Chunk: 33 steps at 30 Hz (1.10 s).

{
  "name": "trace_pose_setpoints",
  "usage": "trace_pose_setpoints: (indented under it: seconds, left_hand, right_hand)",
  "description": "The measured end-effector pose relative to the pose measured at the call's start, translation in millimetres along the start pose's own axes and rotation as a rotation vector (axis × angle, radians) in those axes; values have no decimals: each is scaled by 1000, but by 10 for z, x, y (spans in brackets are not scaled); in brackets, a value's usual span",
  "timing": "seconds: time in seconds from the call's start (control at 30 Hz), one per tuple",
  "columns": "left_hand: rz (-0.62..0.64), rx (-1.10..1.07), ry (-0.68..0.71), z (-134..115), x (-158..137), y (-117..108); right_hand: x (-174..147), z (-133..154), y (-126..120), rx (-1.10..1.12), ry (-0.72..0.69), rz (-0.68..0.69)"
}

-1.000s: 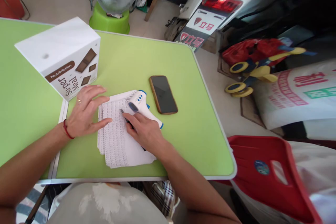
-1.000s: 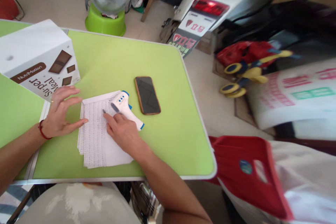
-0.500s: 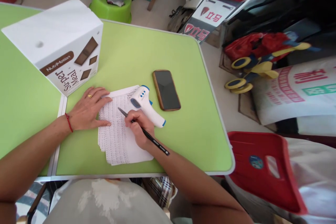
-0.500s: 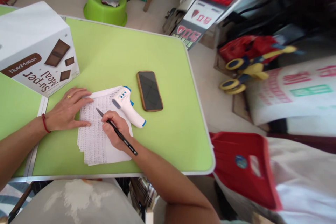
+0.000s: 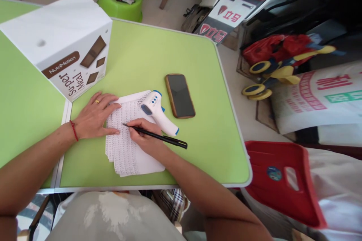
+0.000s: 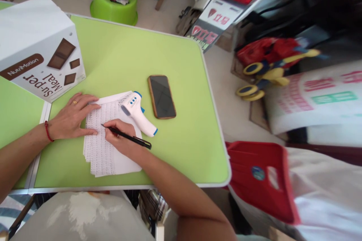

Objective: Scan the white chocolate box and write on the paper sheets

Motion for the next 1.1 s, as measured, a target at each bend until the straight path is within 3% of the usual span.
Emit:
trace_pose_setpoints:
  seconds: [0.2,0.4,0.7,0.9,1.1]
  left_hand:
    - [6,9,-6,-4,1,0]
    - [11,-18,-21,-2,7,-1]
    - [10,-18,-9,5,3,0]
    - [10,9,-5,14,0,11]
    - [6,13,3,20,-2,13]
  right_hand:
    - [1,32,10,-121,-58,57]
    - [-5,55,5,-157,-118,17]
    - [-8,108,-3,-103,-215,15]
    - [9,78,-40,-137,-117,-35]
    - [9,69,-28,-132,-160,3]
Point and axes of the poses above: each hand's wrist, its own x-axis towards the middle knuckle, its own y-axis out of the palm, z = x × y, the point moved 5 cm from there along x, towards the middle knuckle, and after that the axes turned 8 degrees about -x, right-handed, at the moved point
